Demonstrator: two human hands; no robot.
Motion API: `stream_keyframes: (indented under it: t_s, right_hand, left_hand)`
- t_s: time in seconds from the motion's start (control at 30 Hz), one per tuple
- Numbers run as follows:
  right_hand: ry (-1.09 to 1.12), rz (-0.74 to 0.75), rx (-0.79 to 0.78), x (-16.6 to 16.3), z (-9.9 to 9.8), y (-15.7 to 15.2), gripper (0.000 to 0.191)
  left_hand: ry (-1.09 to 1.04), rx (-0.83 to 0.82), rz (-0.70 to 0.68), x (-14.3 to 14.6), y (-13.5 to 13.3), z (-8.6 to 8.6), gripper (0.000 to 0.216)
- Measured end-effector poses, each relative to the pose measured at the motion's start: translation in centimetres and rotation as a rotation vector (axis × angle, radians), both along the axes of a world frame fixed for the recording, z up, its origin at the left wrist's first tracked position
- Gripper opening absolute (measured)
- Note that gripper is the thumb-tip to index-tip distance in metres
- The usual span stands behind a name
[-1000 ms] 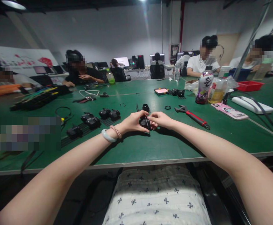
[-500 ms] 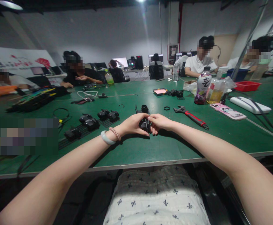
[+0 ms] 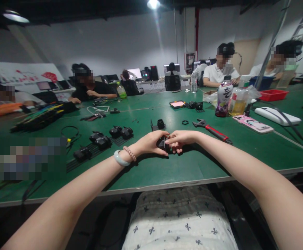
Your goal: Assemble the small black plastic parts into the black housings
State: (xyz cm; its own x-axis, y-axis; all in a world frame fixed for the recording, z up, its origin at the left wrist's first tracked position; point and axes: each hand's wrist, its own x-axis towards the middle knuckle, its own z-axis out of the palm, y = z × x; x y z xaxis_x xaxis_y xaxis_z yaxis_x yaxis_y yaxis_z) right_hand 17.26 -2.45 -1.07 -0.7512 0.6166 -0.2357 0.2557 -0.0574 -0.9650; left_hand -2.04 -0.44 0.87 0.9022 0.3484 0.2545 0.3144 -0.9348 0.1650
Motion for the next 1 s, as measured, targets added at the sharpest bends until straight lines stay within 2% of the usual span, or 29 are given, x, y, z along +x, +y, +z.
stream_keyframes:
  t_s: [0.37,1.0]
  right_hand:
    - [-0.128,0.060,-0.048,-0.15,0.06,-0.08,0.061]
    - [-0.123,0.008,0.016,-0.18,-0.39,0.02,0.060]
  left_hand:
    - [0.000,0.095,-0.039,-0.01,0.15,-0.21,0.071]
    - [-0.008,0.197,-0.073,-0.12,0.45,-0.28,0.064]
